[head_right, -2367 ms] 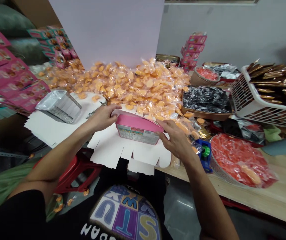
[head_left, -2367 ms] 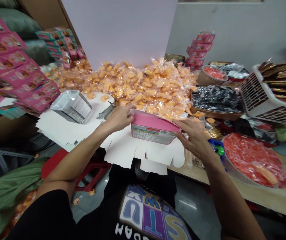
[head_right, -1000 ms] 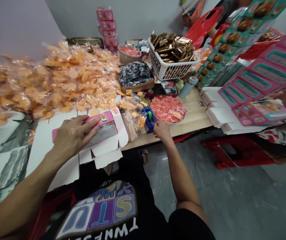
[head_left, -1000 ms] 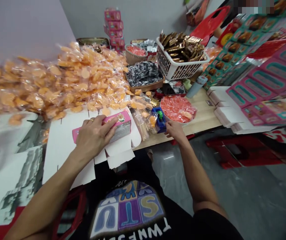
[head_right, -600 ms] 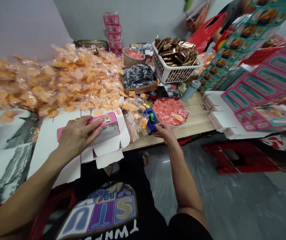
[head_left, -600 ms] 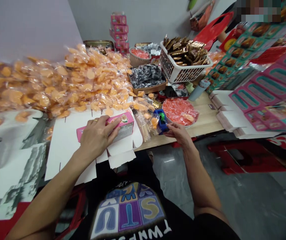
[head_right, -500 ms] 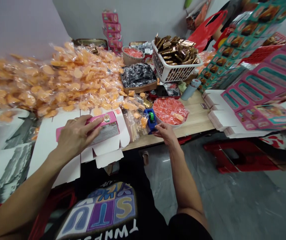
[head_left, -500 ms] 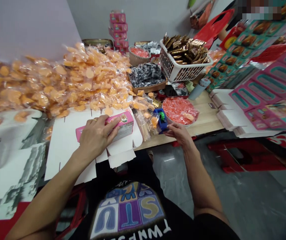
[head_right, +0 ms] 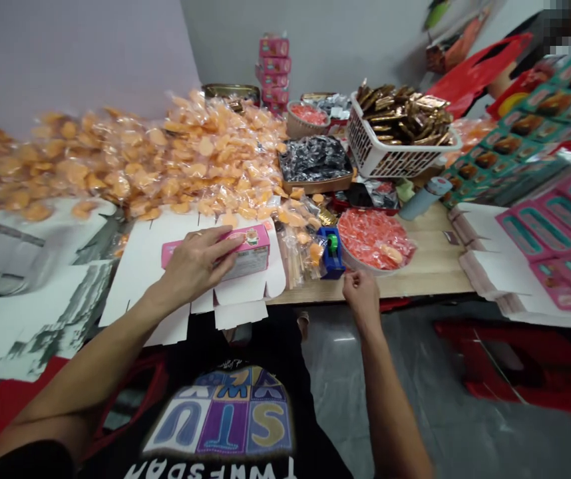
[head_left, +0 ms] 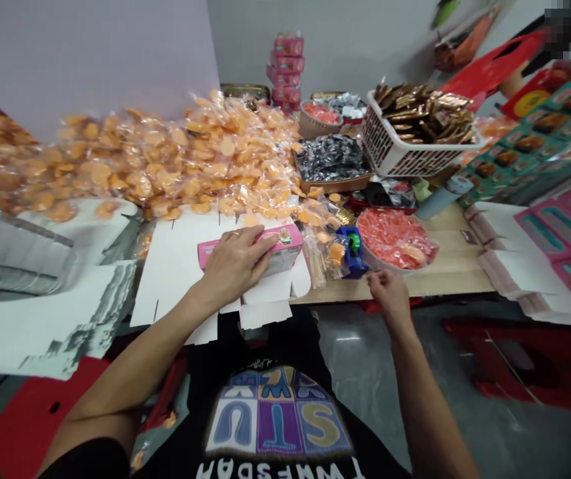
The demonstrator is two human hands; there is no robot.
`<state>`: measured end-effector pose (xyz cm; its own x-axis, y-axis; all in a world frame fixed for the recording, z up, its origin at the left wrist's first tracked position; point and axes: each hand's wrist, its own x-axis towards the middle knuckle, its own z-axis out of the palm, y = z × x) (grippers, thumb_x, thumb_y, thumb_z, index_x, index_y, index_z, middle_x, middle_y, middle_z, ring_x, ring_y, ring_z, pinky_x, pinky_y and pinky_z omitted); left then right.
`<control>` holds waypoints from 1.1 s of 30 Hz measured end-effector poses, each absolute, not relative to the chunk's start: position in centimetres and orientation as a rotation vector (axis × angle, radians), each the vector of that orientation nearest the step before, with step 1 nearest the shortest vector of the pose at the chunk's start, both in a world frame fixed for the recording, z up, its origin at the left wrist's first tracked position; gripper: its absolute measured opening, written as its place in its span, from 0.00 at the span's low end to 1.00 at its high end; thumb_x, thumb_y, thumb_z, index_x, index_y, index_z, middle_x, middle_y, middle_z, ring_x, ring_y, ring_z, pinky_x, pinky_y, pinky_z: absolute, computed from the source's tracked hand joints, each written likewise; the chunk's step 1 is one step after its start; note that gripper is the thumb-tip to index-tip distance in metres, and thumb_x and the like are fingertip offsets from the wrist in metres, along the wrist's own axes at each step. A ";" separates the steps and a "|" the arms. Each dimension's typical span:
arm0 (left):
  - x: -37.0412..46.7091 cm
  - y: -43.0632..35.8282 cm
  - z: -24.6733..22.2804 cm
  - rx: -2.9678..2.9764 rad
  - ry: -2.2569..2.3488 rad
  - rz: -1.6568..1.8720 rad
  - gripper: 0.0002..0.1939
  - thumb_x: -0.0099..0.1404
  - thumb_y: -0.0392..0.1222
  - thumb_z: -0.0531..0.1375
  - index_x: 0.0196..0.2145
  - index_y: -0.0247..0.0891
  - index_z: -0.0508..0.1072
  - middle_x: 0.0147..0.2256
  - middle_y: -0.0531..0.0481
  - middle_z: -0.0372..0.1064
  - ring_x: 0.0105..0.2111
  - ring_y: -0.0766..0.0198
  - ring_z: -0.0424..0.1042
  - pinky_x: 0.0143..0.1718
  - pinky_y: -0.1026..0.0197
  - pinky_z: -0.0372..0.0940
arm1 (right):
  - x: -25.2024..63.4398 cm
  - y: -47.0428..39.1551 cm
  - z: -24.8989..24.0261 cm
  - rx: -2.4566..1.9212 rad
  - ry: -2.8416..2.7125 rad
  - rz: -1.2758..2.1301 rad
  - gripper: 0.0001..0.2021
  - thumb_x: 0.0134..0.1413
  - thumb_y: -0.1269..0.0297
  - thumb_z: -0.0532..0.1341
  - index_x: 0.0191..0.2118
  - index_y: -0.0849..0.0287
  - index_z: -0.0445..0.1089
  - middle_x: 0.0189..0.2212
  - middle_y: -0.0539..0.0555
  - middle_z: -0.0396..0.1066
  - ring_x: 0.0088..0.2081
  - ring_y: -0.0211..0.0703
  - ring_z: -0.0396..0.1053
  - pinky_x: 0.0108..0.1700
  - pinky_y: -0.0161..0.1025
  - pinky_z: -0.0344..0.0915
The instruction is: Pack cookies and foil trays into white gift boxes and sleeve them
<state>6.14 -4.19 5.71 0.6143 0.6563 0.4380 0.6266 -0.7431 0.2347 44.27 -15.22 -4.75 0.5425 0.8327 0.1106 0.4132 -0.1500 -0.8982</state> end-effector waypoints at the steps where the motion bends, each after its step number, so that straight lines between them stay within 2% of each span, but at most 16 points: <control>1: 6.0 -4.1 5.6 2.741 1.063 0.824 0.14 0.80 0.43 0.59 0.55 0.43 0.83 0.62 0.37 0.79 0.56 0.45 0.81 0.58 0.41 0.74 | 43.2 -15.4 -3.7 -1.773 -1.084 0.430 0.12 0.50 0.55 0.70 0.26 0.49 0.67 0.23 0.50 0.69 0.34 0.52 0.74 0.40 0.51 0.80; 4: 5.8 -4.0 5.4 2.678 0.991 0.903 0.11 0.80 0.42 0.60 0.48 0.40 0.83 0.60 0.37 0.81 0.57 0.47 0.82 0.58 0.42 0.74 | 37.3 -15.4 -0.5 -1.663 -1.247 0.394 0.07 0.60 0.56 0.68 0.36 0.53 0.79 0.27 0.52 0.75 0.30 0.47 0.74 0.38 0.47 0.77; 7: 5.8 -4.0 5.3 2.677 0.967 0.947 0.09 0.79 0.40 0.60 0.44 0.40 0.81 0.59 0.37 0.82 0.55 0.48 0.83 0.57 0.44 0.75 | 30.0 -14.0 2.3 -1.368 -1.332 0.737 0.14 0.66 0.55 0.66 0.50 0.53 0.85 0.28 0.50 0.79 0.28 0.42 0.75 0.35 0.42 0.76; 10: 5.7 -4.0 5.1 2.715 0.940 0.978 0.07 0.78 0.38 0.61 0.46 0.40 0.81 0.60 0.37 0.82 0.56 0.49 0.83 0.56 0.44 0.76 | 25.3 -11.8 3.7 -1.191 -1.263 0.960 0.30 0.66 0.52 0.68 0.70 0.53 0.77 0.27 0.46 0.80 0.27 0.41 0.76 0.35 0.42 0.79; 13: 5.6 -4.0 5.1 2.743 0.919 0.980 0.07 0.76 0.36 0.61 0.48 0.40 0.80 0.60 0.37 0.82 0.57 0.48 0.83 0.56 0.43 0.77 | 23.7 -10.0 3.6 -1.161 -1.116 1.030 0.44 0.62 0.48 0.71 0.80 0.55 0.65 0.26 0.45 0.81 0.26 0.42 0.77 0.33 0.43 0.79; 17: 5.3 -4.3 5.4 2.768 0.913 0.953 0.08 0.77 0.35 0.60 0.50 0.39 0.78 0.57 0.38 0.82 0.58 0.50 0.82 0.57 0.44 0.77 | 23.6 -9.2 2.9 -1.206 -0.993 1.064 0.50 0.58 0.47 0.73 0.82 0.56 0.61 0.26 0.46 0.81 0.25 0.44 0.78 0.29 0.42 0.79; 20: 5.1 -4.4 5.6 2.851 0.886 0.897 0.14 0.79 0.34 0.57 0.55 0.41 0.79 0.58 0.39 0.82 0.57 0.50 0.82 0.57 0.44 0.77 | 23.6 -9.2 2.7 -1.192 -0.975 1.091 0.50 0.57 0.47 0.73 0.81 0.59 0.63 0.25 0.46 0.81 0.24 0.45 0.78 0.29 0.42 0.79; 24: 5.2 -4.3 6.0 2.854 0.905 0.881 0.16 0.79 0.37 0.57 0.58 0.43 0.81 0.61 0.40 0.80 0.58 0.48 0.82 0.57 0.45 0.76 | 23.6 -9.4 2.0 -1.143 -1.015 1.071 0.48 0.61 0.49 0.72 0.82 0.56 0.61 0.26 0.45 0.80 0.26 0.43 0.78 0.32 0.43 0.81; 29: 6.5 -3.7 7.8 2.615 1.115 0.739 0.11 0.81 0.47 0.62 0.49 0.44 0.85 0.53 0.45 0.82 0.47 0.55 0.83 0.49 0.52 0.74 | 23.6 -9.3 0.8 -1.069 -1.046 1.009 0.45 0.66 0.55 0.69 0.83 0.55 0.55 0.30 0.46 0.81 0.29 0.44 0.79 0.39 0.46 0.84; 33: 7.6 -3.0 9.0 2.535 1.214 0.620 0.09 0.74 0.49 0.71 0.44 0.43 0.83 0.45 0.48 0.79 0.42 0.55 0.80 0.43 0.56 0.70 | 22.7 -9.4 0.5 -1.077 -1.054 0.973 0.43 0.68 0.59 0.65 0.83 0.52 0.52 0.30 0.46 0.81 0.30 0.45 0.80 0.39 0.47 0.84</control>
<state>7.64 -2.97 9.01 0.5591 0.7862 0.2632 0.6741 -0.6159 0.4077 22.74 -9.41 0.51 0.2192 0.9597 0.1757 -0.0984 0.2009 -0.9747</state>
